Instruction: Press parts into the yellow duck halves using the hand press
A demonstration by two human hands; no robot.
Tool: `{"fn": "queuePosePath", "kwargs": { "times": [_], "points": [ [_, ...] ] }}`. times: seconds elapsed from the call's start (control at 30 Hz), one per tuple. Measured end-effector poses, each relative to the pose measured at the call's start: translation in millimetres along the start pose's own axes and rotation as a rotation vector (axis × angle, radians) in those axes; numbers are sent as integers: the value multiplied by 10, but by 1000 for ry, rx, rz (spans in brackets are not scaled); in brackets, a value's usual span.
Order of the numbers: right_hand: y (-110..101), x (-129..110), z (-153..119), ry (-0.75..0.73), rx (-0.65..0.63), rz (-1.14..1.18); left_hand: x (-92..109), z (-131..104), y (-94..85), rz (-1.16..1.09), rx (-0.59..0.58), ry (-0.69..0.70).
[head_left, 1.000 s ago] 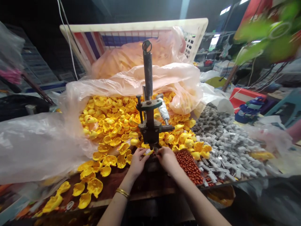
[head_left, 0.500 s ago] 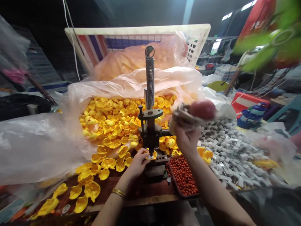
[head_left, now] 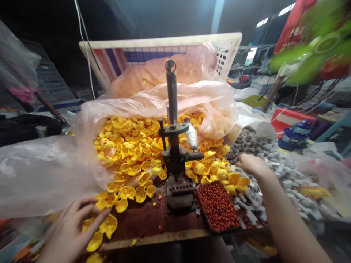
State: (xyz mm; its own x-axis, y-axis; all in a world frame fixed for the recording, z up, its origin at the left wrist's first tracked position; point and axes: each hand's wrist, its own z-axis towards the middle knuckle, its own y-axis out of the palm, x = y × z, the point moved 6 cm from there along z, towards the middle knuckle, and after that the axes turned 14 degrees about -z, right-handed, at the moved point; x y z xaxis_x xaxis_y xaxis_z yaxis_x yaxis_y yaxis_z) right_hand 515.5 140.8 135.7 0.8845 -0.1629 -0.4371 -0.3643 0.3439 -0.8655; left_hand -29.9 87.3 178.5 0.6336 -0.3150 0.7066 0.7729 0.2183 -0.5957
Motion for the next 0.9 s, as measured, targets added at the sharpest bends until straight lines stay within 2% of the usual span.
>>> {"fn": "queuePosePath", "kwargs": {
  "times": [0.03,0.1,0.2,0.27,0.37,0.47,0.53,0.6,0.67,0.8,0.9],
  "points": [
    [73,175,-85,71,-19,-58,37,98,119,30,-56,22],
    [206,359,-192,184,-61,-182,112,305,592,67,-179,49],
    [265,378,-244,196,-85,-234,55,499,1288,270,-242,23],
    [206,386,-280,165,-81,-191,-60,510,1485,314,-218,33],
    [76,478,-400,234,-32,96,-236,417,1455,304,-111,91],
    [64,446,-579,344,30,608,-306,300,1484,325,-168,177],
    [127,273,-710,365,25,927,-300,255,1538,367,-214,194],
    [226,28,-856,377,-44,1145,-257,234,1550,386,-203,194],
    [349,-236,-1013,387,-166,1276,-189,207,1532,365,-173,206],
    [576,-686,-1268,342,-393,1441,-136,108,1522,438,-151,124],
    [653,-890,-1341,270,-455,1486,-118,18,1578,483,-170,68]
  ]
}}
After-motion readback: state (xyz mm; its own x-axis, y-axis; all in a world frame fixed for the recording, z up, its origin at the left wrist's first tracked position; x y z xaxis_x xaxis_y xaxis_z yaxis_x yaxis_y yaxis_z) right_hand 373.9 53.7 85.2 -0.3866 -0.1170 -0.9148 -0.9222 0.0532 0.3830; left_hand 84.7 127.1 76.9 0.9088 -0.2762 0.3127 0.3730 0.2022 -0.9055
